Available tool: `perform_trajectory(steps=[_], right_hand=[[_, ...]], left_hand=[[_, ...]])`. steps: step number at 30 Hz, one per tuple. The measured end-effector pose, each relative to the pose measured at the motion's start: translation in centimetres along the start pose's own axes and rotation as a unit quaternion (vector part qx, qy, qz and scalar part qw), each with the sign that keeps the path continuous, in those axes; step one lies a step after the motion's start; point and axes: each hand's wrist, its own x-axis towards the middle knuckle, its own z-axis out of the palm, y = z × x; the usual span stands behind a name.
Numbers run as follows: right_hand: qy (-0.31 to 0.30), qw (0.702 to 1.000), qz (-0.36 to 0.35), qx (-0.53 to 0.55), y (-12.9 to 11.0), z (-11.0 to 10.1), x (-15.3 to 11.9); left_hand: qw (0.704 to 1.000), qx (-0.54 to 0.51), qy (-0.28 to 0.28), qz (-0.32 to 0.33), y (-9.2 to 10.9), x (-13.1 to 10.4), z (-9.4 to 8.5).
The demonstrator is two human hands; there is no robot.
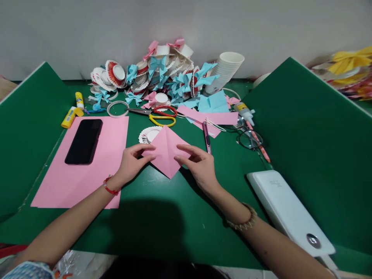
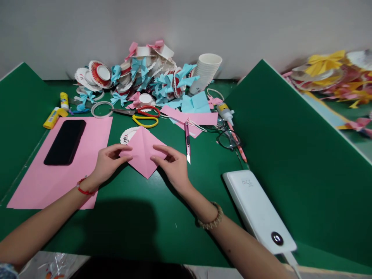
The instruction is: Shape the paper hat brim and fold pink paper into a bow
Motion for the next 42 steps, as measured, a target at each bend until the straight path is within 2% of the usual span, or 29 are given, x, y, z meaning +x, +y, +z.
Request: perform_trajectory(steps=[6, 11, 14, 17, 22, 28, 34, 38, 42], right_hand=[[0.022, 0.999, 0.013, 0.027, 0.0, 0.0, 0.2], [-0.013, 1.000, 0.006, 0.007, -0.1, 0.0, 0.2], [-0.022, 1.000, 0.001, -0.015, -0.2, 0.0, 0.0], [-0.009, 1.000, -0.005, 0.000, -0.2, 0.0, -0.1], [0.018, 1.000, -0.011, 0.019, 0.0, 0.0, -0.1], [-0.016, 0.996, -0.074, -0.044, -0.1, 0.0, -0.3], [-0.054, 0.986, -0.141, -0.073, -0.3, 0.1, -0.6], [-0.053, 0.981, -0.168, -0.080, -0.4, 0.1, -0.6], [-0.043, 0.977, -0.193, -0.085, -0.4, 0.1, -0.7]], left_hand=[[1.000, -0.004, -0.003, 0.001, -0.2, 0.4, -0.9], [0.997, 0.025, -0.023, 0.071, -0.5, 0.5, -1.2], [0.997, 0.027, -0.028, 0.067, -0.6, 0.5, -1.3], [0.998, 0.027, -0.013, 0.058, -0.6, 0.6, -1.4], [0.992, 0.071, 0.021, 0.102, -0.8, 0.7, -1.5], [0.985, 0.094, 0.005, 0.145, -0.2, 0.2, -1.1], [0.986, 0.101, -0.010, 0.132, 0.1, -0.4, -0.8], [0.983, 0.105, 0.002, 0.150, 0.3, -0.5, -0.8], [0.972, 0.130, 0.008, 0.198, 0.6, -0.6, -0.7]])
